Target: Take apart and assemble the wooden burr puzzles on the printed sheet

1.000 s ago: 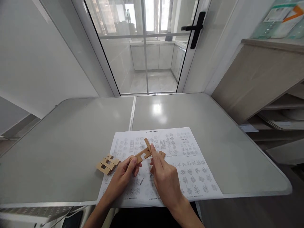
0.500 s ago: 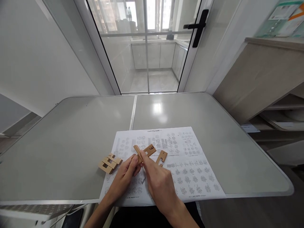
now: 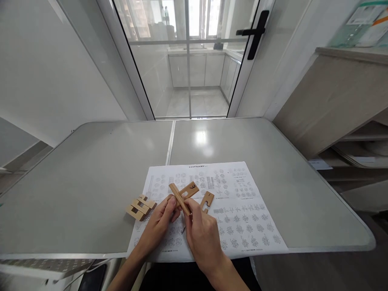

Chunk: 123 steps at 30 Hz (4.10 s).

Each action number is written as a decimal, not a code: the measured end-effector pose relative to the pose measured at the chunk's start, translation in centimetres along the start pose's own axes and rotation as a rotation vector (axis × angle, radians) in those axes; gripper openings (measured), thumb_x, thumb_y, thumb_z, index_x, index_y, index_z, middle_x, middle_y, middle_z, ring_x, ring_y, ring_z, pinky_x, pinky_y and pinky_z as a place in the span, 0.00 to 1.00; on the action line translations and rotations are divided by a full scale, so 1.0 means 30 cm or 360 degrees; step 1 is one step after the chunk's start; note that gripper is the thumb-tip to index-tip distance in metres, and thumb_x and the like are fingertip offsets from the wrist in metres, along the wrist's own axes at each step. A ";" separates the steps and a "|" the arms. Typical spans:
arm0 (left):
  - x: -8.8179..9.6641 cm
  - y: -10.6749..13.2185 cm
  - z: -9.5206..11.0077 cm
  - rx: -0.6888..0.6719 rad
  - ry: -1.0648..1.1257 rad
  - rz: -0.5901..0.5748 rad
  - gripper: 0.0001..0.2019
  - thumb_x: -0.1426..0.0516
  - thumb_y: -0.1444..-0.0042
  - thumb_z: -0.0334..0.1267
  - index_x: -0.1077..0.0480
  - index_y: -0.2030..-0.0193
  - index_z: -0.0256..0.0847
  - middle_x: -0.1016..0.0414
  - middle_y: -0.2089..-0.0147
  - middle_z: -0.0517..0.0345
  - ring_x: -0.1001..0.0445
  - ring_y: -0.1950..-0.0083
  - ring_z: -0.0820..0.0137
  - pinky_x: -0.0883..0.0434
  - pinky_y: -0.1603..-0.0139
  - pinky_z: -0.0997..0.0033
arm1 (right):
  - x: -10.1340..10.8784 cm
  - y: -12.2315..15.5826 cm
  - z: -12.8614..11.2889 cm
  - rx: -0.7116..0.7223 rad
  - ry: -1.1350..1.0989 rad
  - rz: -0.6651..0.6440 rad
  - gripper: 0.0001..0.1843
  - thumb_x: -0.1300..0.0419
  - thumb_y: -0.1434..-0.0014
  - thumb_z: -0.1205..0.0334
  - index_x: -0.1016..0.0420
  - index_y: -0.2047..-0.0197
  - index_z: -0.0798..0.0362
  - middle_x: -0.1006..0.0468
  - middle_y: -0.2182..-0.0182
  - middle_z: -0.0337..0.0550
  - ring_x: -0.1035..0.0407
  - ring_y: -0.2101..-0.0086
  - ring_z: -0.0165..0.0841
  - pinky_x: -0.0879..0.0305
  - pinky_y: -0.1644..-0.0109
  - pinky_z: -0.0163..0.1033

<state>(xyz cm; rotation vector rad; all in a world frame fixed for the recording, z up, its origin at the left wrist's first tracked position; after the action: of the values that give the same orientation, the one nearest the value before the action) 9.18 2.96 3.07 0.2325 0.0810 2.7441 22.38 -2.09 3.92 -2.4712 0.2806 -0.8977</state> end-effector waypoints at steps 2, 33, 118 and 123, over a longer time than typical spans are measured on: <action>0.002 0.000 0.001 0.0012 -0.0007 0.0014 0.24 0.55 0.26 0.59 0.42 0.68 0.44 0.42 0.72 0.65 0.43 0.70 0.70 0.39 0.66 0.69 | -0.001 -0.002 -0.008 0.0004 -0.0007 -0.0014 0.14 0.51 0.23 0.68 0.35 0.38 0.53 0.14 0.64 0.45 0.16 0.71 0.36 0.21 0.71 0.35; 0.036 0.020 0.039 -0.0050 -0.0144 0.0179 0.25 0.50 0.29 0.52 0.40 0.75 0.41 0.40 0.74 0.62 0.40 0.69 0.70 0.40 0.64 0.70 | 0.101 0.035 0.082 -0.1086 -0.1281 0.0054 0.30 0.28 0.40 0.45 0.26 0.39 0.44 0.24 0.36 0.52 0.30 0.36 0.53 0.31 0.32 0.60; -0.075 0.060 0.014 -0.0557 -0.0767 -0.0385 0.07 0.42 0.31 0.36 0.27 0.61 0.41 0.23 0.69 0.60 0.28 0.70 0.71 0.31 0.62 0.69 | 0.319 -0.060 0.481 -0.1097 0.0002 0.0383 0.56 0.28 0.44 0.39 0.49 0.23 0.50 0.46 0.25 0.62 0.43 0.30 0.62 0.42 0.27 0.65; 0.006 0.142 0.029 -0.0605 -0.0832 -0.0119 0.08 0.44 0.30 0.35 0.29 0.63 0.42 0.25 0.69 0.58 0.28 0.66 0.68 0.33 0.64 0.69 | 0.260 0.087 0.279 -0.0788 -0.0152 0.0586 0.44 0.31 0.39 0.47 0.48 0.27 0.45 0.41 0.27 0.57 0.37 0.32 0.53 0.36 0.30 0.63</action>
<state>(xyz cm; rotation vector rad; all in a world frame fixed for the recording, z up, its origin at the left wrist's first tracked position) 7.57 -0.87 4.31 0.8003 -0.5514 2.4713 33.68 -3.87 1.29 -2.7514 0.9901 -0.6013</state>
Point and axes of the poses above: each hand's wrist, its own y-axis away from the middle knuckle, its own x-axis out of the back of the hand, z = x × y, the point moved 4 cm from there along -y, towards the middle knuckle
